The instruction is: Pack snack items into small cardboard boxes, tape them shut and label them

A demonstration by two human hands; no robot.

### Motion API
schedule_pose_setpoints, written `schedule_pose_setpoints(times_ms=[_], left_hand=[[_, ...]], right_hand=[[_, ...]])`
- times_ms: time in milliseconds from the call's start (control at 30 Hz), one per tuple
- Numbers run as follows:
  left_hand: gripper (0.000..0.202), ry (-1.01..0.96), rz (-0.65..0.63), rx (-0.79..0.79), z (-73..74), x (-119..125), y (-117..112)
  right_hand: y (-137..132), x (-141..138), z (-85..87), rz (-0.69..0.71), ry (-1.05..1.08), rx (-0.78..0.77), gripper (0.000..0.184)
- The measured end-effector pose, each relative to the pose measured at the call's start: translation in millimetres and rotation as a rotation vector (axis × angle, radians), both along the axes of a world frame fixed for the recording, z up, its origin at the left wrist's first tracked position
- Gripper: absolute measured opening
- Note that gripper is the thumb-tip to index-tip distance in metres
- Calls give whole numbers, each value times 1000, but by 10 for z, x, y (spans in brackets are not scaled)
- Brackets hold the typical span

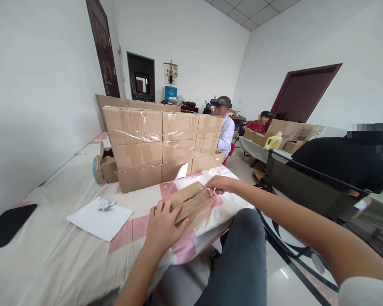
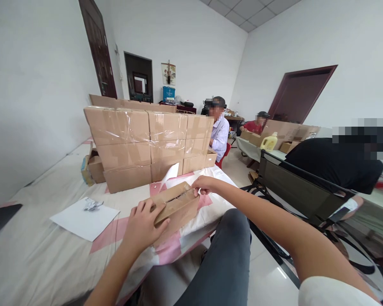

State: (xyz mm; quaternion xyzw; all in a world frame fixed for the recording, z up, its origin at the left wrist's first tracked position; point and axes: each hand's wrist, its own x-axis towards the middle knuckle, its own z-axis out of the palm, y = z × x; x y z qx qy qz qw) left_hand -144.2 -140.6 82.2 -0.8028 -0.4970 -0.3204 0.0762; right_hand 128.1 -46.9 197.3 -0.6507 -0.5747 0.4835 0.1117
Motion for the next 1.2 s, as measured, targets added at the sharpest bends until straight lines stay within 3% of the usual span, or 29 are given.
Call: schedule_pose_setpoints(times_ms=[133,267,400,633,733,933,1200], left_hand=[[47,-65,-250,-74,-100,-323,172],[50,-115,-282,-72,-238,-386,236],[52,-98,-188,-19,-217,-248,122],[50,-52,114,87,-103,229,-314],[50,-47,141,79,-94,309,-384],[53,-45,145,9,-93,260,-342],[51,-78,152,-22,-79,281,-364]], right_hand=[[9,39,-27,-23,24,56,7],[0,63,-24,-32,47,75,9],[-13,90,-5,-41,57,76,9],[63,106,-39,-33,57,58,4],[117,71,-59,-13,54,34,9],[169,-91,-23,11,73,29,66],[264,-349,-16,3,94,81,63]])
